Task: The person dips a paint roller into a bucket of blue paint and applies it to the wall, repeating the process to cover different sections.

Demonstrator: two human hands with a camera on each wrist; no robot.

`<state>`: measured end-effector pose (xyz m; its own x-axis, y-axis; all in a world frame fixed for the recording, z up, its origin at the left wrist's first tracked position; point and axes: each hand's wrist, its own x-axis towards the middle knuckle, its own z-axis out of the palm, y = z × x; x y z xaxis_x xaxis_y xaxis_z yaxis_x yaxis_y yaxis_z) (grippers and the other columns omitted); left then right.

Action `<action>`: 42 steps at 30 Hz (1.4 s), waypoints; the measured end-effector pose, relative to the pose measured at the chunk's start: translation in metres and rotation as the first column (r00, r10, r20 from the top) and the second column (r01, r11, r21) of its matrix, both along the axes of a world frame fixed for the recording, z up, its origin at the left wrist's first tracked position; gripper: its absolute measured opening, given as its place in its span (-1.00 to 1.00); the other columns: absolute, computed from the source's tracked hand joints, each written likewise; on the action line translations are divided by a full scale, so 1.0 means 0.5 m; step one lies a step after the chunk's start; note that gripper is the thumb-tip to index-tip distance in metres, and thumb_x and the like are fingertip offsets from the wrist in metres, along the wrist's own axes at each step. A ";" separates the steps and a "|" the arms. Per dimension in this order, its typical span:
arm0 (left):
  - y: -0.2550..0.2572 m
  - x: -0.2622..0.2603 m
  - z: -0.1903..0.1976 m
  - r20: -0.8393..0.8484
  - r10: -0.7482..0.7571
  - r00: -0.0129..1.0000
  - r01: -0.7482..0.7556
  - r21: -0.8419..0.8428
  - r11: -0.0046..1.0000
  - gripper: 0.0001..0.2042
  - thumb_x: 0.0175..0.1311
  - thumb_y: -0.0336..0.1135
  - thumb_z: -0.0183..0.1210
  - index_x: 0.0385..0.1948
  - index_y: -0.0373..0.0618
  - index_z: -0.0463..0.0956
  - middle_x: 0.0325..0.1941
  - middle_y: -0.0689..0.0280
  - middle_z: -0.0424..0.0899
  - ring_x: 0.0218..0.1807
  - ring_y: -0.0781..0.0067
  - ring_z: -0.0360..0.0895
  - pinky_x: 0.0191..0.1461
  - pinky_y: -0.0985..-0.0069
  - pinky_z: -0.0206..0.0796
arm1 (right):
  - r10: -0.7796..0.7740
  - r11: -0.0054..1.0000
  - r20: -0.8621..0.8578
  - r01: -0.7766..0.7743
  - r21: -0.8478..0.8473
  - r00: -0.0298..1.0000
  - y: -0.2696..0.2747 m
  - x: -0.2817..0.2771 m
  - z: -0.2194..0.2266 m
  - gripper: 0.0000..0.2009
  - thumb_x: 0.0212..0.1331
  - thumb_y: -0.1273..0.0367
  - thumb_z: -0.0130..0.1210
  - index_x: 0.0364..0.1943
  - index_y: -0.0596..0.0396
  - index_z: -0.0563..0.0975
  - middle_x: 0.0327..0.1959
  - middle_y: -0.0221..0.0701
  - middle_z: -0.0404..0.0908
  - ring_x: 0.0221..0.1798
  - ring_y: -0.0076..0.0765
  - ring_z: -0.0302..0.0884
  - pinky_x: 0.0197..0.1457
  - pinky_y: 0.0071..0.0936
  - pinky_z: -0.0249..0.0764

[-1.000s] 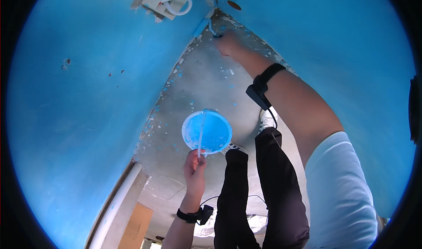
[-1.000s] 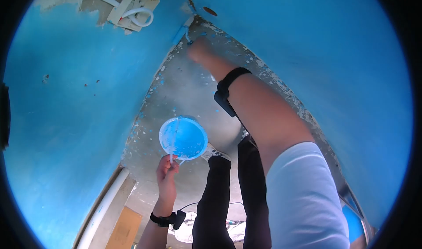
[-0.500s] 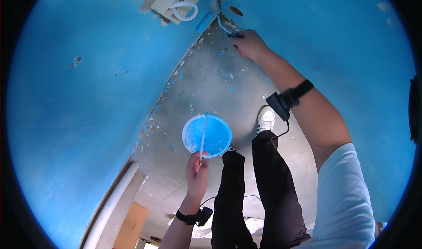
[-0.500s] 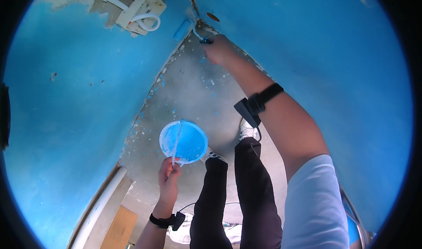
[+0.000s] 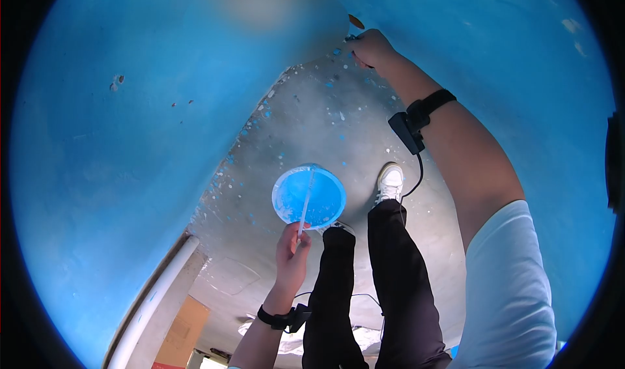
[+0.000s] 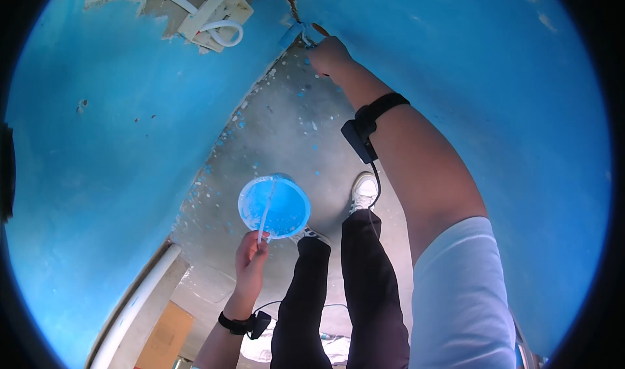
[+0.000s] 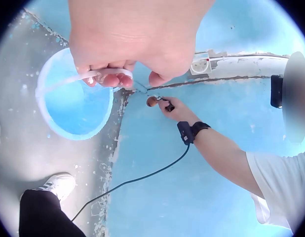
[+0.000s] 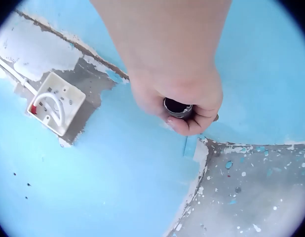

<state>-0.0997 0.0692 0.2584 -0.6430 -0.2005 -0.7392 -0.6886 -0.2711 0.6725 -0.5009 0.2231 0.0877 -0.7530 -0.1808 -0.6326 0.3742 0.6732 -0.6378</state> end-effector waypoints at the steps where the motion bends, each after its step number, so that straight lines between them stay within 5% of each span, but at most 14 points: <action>1: 0.001 -0.006 0.001 0.007 0.016 1.000 -0.016 0.008 1.000 -0.78 0.33 -0.32 0.10 -0.06 -0.14 0.45 -0.37 0.52 0.35 -0.31 0.72 0.21 -0.20 0.67 0.07 | -0.028 0.999 0.010 0.028 -0.021 1.000 0.004 0.002 0.025 -0.68 0.23 0.32 0.09 -0.64 0.23 0.50 -0.73 -0.37 0.42 -0.72 -0.45 0.32 -0.58 -0.40 0.24; 3: 0.001 -0.009 0.009 0.017 0.014 1.000 -0.014 0.015 1.000 -0.79 0.32 -0.33 0.09 -0.06 -0.14 0.45 -0.37 0.52 0.35 -0.30 0.72 0.21 -0.20 0.67 0.08 | -0.057 0.998 0.026 0.057 -0.033 0.998 0.015 0.025 0.072 -0.68 0.22 0.30 0.10 -0.60 0.24 0.51 -0.71 -0.38 0.43 -0.70 -0.44 0.32 -0.56 -0.40 0.25; 5: 0.003 -0.014 0.008 0.014 0.020 1.000 -0.020 0.022 1.000 -0.79 0.32 -0.34 0.08 -0.05 -0.14 0.45 -0.37 0.52 0.36 -0.30 0.72 0.22 -0.19 0.66 0.09 | 0.049 0.999 -0.141 -0.048 0.014 0.989 0.033 0.044 0.113 -0.71 0.10 0.26 0.13 -0.49 0.29 0.57 -0.48 -0.09 0.63 -0.41 -0.06 0.61 -0.26 -0.19 0.47; 7: -0.001 -0.008 0.013 0.052 0.034 0.998 -0.038 0.067 0.997 -0.79 0.31 -0.45 0.08 -0.04 -0.16 0.42 -0.19 0.45 0.41 -0.21 0.67 0.24 -0.10 0.66 0.11 | 0.083 0.996 -0.162 -0.079 0.034 0.983 0.030 0.074 0.178 -0.71 0.11 0.25 0.13 -0.47 0.28 0.58 -0.47 -0.06 0.63 -0.36 -0.04 0.62 -0.22 -0.19 0.46; 9: 0.001 -0.016 0.022 0.027 0.035 0.999 -0.036 0.046 0.998 -0.79 0.31 -0.43 0.07 -0.05 -0.15 0.43 -0.27 0.48 0.39 -0.25 0.69 0.23 -0.14 0.67 0.10 | 0.118 0.993 -0.188 -0.111 0.048 0.975 0.024 0.072 0.197 -0.71 0.12 0.24 0.13 -0.45 0.27 0.58 -0.46 -0.03 0.62 -0.32 -0.02 0.62 -0.18 -0.19 0.46; 11: -0.005 -0.015 0.024 0.005 0.032 0.999 -0.032 0.015 0.999 -0.79 0.30 -0.42 0.05 -0.05 -0.15 0.45 -0.35 0.52 0.37 -0.30 0.72 0.22 -0.17 0.67 0.10 | -0.002 1.000 -0.140 0.000 -0.020 0.990 0.017 0.080 0.171 -0.70 0.13 0.24 0.14 -0.45 0.28 0.57 -0.49 -0.05 0.62 -0.35 0.00 0.62 -0.21 -0.18 0.47; 15: -0.015 0.002 0.014 0.012 0.000 1.000 -0.001 0.068 0.998 -0.76 0.26 -0.53 0.06 -0.04 -0.18 0.44 -0.17 0.44 0.41 -0.17 0.66 0.26 -0.02 0.62 0.16 | 0.009 0.999 -0.190 -0.003 0.032 0.982 -0.016 0.038 0.064 -0.70 0.13 0.24 0.14 -0.46 0.28 0.58 -0.54 -0.07 0.62 -0.44 -0.01 0.62 -0.28 -0.16 0.49; 19: -0.003 -0.002 0.021 0.021 0.007 1.000 -0.008 0.073 0.997 -0.76 0.26 -0.55 0.04 -0.04 -0.20 0.43 -0.17 0.44 0.40 -0.20 0.66 0.25 -0.01 0.63 0.16 | -0.101 0.994 -0.035 0.099 -0.053 0.994 -0.010 0.023 -0.063 -0.68 0.15 0.24 0.15 -0.51 0.29 0.58 -0.63 -0.16 0.60 -0.60 -0.13 0.57 -0.42 -0.22 0.47; 21: -0.003 -0.006 0.018 0.011 0.003 1.000 -0.003 0.060 0.998 -0.76 0.27 -0.55 0.04 -0.04 -0.20 0.43 -0.18 0.44 0.39 -0.21 0.65 0.24 -0.01 0.62 0.16 | -0.133 0.985 0.051 0.138 -0.105 0.990 -0.020 0.022 -0.061 -0.68 0.15 0.23 0.15 -0.51 0.29 0.58 -0.65 -0.18 0.60 -0.64 -0.18 0.55 -0.46 -0.25 0.46; 23: 0.004 -0.007 0.020 0.024 0.034 0.999 -0.036 0.069 0.997 -0.77 0.28 -0.53 0.05 -0.04 -0.21 0.43 -0.19 0.45 0.39 -0.22 0.65 0.23 -0.03 0.61 0.16 | -0.007 0.999 0.040 0.008 -0.034 0.999 -0.017 0.029 -0.050 -0.70 0.28 0.33 0.06 -0.58 0.20 0.45 -0.72 -0.43 0.36 -0.73 -0.48 0.26 -0.63 -0.44 0.20; 24: 0.003 -0.008 0.012 0.014 0.043 0.999 -0.043 0.062 0.997 -0.77 0.28 -0.53 0.05 -0.04 -0.21 0.43 -0.19 0.45 0.39 -0.22 0.65 0.23 -0.03 0.61 0.16 | 0.002 0.999 0.030 -0.001 -0.041 1.000 -0.017 0.021 -0.044 -0.70 0.28 0.33 0.06 -0.58 0.20 0.45 -0.72 -0.43 0.36 -0.73 -0.48 0.26 -0.63 -0.44 0.20; 26: 0.004 0.003 0.007 0.005 0.026 1.000 -0.027 0.078 0.997 -0.77 0.29 -0.50 0.06 -0.02 -0.21 0.42 -0.23 0.45 0.38 -0.23 0.66 0.23 -0.07 0.63 0.16 | -0.164 0.931 0.257 0.236 -0.279 0.952 0.011 0.031 -0.034 -0.72 0.31 0.33 0.05 -0.54 0.19 0.44 -0.70 -0.47 0.33 -0.71 -0.52 0.25 -0.63 -0.50 0.18; 34: 0.003 -0.007 0.022 0.043 0.051 0.998 -0.054 0.081 0.995 -0.77 0.29 -0.51 0.06 -0.04 -0.23 0.42 -0.29 0.45 0.34 -0.25 0.67 0.23 -0.10 0.64 0.15 | -0.096 0.951 0.253 0.164 -0.264 0.963 -0.027 0.056 -0.007 -0.73 0.29 0.33 0.07 -0.54 0.19 0.43 -0.71 -0.44 0.34 -0.70 -0.50 0.28 -0.64 -0.48 0.17; 42: -0.008 0.013 0.002 0.024 0.016 1.000 -0.017 0.049 0.999 -0.75 0.24 -0.54 0.03 -0.03 -0.24 0.42 -0.27 0.46 0.36 -0.27 0.70 0.23 -0.14 0.68 0.10 | -0.138 0.984 0.174 0.155 -0.090 0.975 -0.065 -0.009 -0.157 -0.65 0.28 0.34 0.09 -0.65 0.21 0.41 -0.77 -0.39 0.35 -0.75 -0.45 0.29 -0.65 -0.43 0.15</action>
<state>-0.0933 0.0650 0.2594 -0.6223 -0.1738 -0.7632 -0.6991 -0.3152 0.6418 -0.5053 0.1906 0.0092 -0.6620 -0.1470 -0.7350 0.5705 0.5373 -0.6212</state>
